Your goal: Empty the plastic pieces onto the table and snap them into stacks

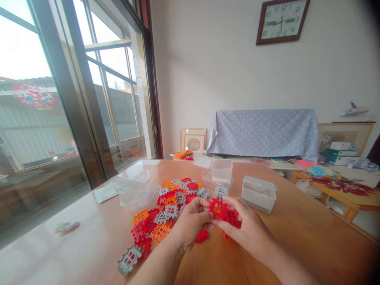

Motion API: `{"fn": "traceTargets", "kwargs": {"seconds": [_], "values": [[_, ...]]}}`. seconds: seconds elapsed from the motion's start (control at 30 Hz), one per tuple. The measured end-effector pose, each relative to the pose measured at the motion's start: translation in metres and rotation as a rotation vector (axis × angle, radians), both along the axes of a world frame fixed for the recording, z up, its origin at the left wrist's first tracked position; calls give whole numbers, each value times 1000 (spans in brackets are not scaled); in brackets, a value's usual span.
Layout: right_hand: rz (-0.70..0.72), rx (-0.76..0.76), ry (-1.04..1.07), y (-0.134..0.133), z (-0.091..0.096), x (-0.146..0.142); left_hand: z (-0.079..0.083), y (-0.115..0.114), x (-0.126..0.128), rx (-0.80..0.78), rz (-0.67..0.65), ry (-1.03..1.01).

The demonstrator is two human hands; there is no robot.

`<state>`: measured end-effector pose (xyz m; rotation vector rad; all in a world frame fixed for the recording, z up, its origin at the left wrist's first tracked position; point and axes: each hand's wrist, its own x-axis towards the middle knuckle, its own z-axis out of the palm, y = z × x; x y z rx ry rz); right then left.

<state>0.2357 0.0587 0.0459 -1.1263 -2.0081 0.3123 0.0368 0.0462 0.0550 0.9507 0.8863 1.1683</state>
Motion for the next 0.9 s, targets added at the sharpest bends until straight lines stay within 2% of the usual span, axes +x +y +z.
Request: {"fn": "traceTargets", "kwargs": {"seconds": [0.23,0.4,0.57,0.7,0.9], "values": [[27,28,-2,5,0,6,1,-1,0,-9,-52,-15],[31,-96,87,13,5,30,4,-5,1,-5,-98,-32],[84,-243,141,25,5,54,-5,-1,6,56,-71,77],[109,-313,98,30,0,61,-13,0,11,96,-49,185],[137,-406,76,31,-7,60,-13,-5,17,101,-117,150]]}}
